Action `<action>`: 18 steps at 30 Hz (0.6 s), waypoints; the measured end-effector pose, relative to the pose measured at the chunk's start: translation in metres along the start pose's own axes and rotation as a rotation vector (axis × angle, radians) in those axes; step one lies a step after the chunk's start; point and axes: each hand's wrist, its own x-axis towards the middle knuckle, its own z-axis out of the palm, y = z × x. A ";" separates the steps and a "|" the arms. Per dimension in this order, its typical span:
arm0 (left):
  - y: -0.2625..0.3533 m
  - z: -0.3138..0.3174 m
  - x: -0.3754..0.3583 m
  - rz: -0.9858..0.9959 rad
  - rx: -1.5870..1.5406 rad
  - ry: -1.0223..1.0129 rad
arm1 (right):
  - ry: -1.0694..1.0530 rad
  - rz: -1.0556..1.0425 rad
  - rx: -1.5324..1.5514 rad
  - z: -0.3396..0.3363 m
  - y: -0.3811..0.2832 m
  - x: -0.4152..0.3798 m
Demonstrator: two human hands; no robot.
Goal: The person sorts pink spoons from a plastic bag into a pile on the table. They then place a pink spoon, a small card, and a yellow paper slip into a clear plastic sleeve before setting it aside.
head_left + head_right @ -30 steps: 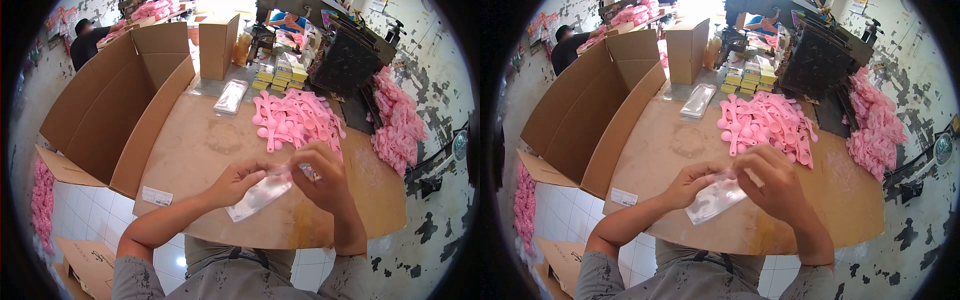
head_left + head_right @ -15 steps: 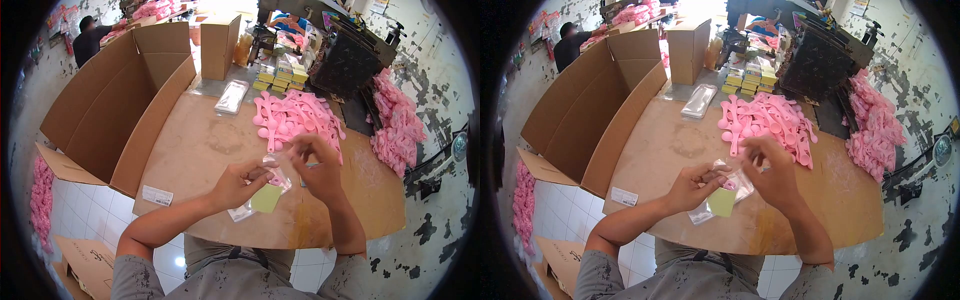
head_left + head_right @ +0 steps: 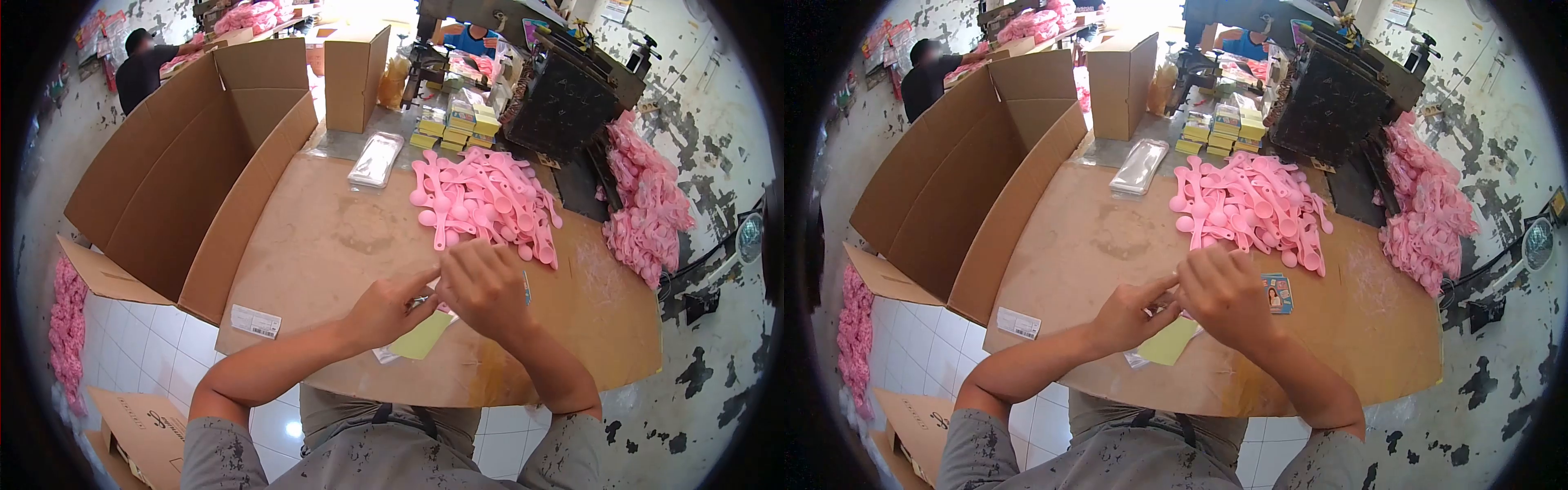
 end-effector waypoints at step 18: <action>-0.011 -0.002 0.009 -0.396 -0.518 -0.038 | 0.021 1.172 0.391 -0.087 0.224 -0.281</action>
